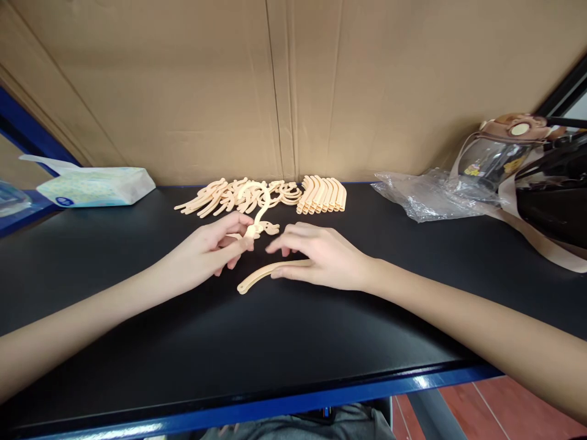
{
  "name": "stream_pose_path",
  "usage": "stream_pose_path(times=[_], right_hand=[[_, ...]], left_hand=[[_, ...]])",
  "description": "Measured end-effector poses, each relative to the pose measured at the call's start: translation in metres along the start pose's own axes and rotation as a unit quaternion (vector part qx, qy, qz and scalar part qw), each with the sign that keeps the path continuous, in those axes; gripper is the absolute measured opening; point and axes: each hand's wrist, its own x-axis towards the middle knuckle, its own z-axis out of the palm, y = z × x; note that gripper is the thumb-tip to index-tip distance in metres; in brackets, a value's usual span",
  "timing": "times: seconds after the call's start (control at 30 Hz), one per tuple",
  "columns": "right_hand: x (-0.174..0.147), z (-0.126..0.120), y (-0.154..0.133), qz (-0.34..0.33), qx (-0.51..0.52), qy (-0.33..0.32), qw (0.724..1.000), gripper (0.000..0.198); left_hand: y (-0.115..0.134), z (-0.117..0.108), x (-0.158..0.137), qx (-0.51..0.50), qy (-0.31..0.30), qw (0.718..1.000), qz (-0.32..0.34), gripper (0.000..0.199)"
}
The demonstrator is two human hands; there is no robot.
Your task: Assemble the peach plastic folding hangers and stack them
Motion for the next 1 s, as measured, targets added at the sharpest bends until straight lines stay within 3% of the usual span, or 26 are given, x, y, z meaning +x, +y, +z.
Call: stream_pose_path(times=[0.1,0.33,0.53,0.73,1.0], right_hand=[[0.0002,0.0003,0.0011,-0.034,-0.063,-0.029,0.997,0.029],[0.0018,0.0024,0.0006,-0.025,-0.073,-0.023,0.997,0.024],[0.0002,0.0024,0.002,-0.019,-0.106,-0.012,0.994,0.027],[-0.0014,0.0022,0.0002,0.084,-0.116,0.008,0.99,0.028],[-0.0011,0.0004,0.0004,0.061,-0.103,0.008,0.993,0.036]], left_hand=[[0.003,0.0,0.0011,-0.103,-0.012,0.993,-0.048,0.028],[0.004,0.0006,0.0023,-0.223,-0.018,0.966,-0.127,0.023],[0.0045,0.0004,0.0017,-0.233,-0.003,0.96,-0.157,0.02],[0.0042,0.0002,0.0008,-0.252,-0.019,0.958,-0.138,0.02],[0.0073,-0.0009,0.0011,-0.25,-0.028,0.958,-0.139,0.019]])
